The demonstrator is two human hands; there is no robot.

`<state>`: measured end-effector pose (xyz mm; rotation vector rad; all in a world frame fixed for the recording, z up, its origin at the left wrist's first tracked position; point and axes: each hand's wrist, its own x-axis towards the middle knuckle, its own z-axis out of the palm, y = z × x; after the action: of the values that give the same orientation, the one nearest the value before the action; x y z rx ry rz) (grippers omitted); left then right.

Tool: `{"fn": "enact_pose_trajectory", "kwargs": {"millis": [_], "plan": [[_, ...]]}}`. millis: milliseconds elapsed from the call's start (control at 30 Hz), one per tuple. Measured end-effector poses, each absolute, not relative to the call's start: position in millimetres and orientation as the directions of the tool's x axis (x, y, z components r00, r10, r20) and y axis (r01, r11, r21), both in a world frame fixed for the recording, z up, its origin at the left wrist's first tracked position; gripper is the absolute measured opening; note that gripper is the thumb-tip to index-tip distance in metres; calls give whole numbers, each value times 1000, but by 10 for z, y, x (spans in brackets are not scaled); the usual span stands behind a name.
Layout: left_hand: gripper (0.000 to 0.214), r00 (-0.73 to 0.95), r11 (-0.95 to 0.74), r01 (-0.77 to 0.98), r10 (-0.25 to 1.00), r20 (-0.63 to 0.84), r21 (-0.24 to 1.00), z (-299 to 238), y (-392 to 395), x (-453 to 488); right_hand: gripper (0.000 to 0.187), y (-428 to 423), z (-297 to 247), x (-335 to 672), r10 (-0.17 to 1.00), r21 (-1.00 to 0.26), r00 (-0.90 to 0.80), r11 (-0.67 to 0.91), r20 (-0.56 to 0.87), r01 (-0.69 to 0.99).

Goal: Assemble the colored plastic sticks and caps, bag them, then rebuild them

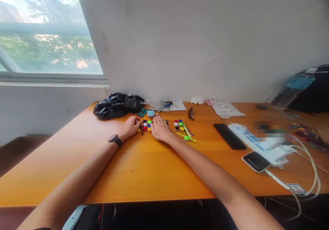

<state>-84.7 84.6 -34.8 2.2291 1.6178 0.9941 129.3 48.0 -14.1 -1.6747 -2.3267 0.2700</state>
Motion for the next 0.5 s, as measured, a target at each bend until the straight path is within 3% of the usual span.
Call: {"fn": "enact_pose_trajectory", "kwargs": {"millis": [333, 500], "plan": [[27, 167, -370, 758, 906, 389, 537, -389, 868, -864, 74, 474, -136, 1693, 949, -191, -278, 304, 150, 933], [26, 181, -391, 751, 897, 403, 533, -393, 884, -867, 69, 445, -38, 1308, 851, -161, -421, 484, 314, 860]]}}
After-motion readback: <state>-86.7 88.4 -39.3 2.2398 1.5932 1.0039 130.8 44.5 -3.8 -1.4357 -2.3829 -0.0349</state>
